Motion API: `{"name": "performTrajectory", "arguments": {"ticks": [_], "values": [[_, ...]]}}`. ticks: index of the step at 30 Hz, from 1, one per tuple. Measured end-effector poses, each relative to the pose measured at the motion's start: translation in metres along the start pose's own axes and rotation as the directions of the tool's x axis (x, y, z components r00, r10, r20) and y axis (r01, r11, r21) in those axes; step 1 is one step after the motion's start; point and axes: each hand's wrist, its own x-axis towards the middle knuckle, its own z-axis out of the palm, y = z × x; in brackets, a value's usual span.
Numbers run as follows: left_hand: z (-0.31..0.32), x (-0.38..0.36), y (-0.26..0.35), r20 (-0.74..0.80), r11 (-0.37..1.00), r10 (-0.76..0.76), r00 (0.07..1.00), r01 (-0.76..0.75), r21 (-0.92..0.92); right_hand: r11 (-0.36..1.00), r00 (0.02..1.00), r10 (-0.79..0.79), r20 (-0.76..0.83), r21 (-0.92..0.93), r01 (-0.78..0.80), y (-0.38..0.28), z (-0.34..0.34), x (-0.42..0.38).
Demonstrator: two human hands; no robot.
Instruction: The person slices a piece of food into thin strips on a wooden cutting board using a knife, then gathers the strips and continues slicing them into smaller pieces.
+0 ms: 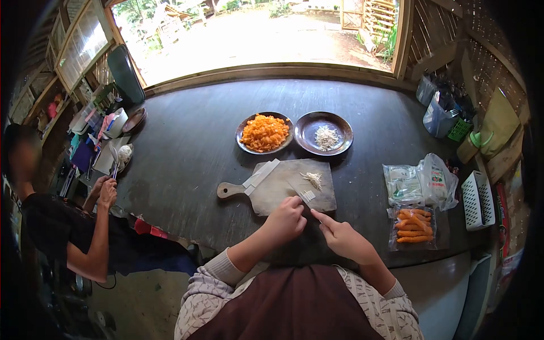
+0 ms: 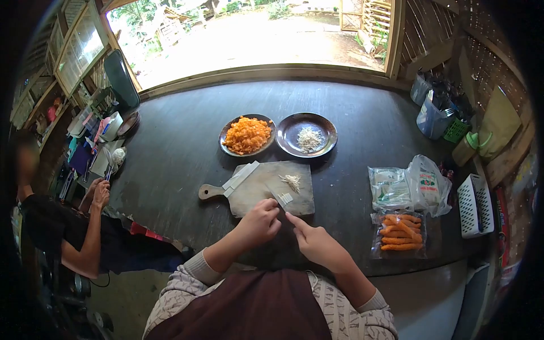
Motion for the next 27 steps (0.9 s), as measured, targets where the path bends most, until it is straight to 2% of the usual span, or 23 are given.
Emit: {"name": "performTrajectory", "arguments": {"ticks": [2, 5, 7, 11, 14, 16, 20, 25, 27], "values": [[0.0, 0.001, 0.0, 0.016, 1.0, -0.009, 1.0, 0.009, -0.002, 0.999, 0.999, 0.04, 0.019, 0.013, -0.04, 0.0, 0.001, 0.003], [0.003, -0.001, 0.0, 0.003, 1.0, -0.015, 1.0, 0.015, -0.021, 0.999, 0.998, -0.042, -0.056, 0.008, 0.042, 0.005, 0.008, 0.012], [0.002, 0.0, -0.001, -0.007, 0.999, -0.021, 1.0, 0.021, -0.036, 0.999, 1.0, -0.006, -0.015, 0.047, 0.007, -0.002, 0.004, 0.014], [0.002, -0.001, -0.004, -0.01, 1.0, 0.0, 1.0, 0.0, -0.027, 1.0, 1.0, 0.006, 0.0, 0.004, -0.006, -0.001, 0.0, 0.006], [0.001, 0.0, -0.003, 0.008, 1.0, 0.006, 1.0, -0.006, -0.017, 0.997, 0.997, 0.072, 0.029, -0.001, -0.072, -0.006, -0.003, 0.002], [0.001, 0.0, -0.001, -0.018, 1.0, 0.018, 1.0, -0.018, -0.019, 1.0, 1.0, 0.009, -0.026, -0.015, -0.009, 0.004, 0.004, 0.008], [0.0, 0.0, 0.0, -0.011, 0.999, -0.018, 1.0, 0.017, -0.031, 0.999, 1.0, -0.013, -0.026, 0.032, 0.014, 0.001, 0.005, 0.016], [0.0, 0.001, -0.002, -0.004, 1.0, 0.005, 1.0, -0.005, -0.03, 0.997, 0.996, 0.073, 0.046, 0.012, -0.073, -0.008, -0.005, 0.004], [0.001, 0.0, -0.002, -0.012, 0.999, 0.003, 1.0, -0.004, -0.034, 0.999, 0.998, 0.049, 0.025, 0.011, -0.049, 0.001, 0.004, 0.01]]}}
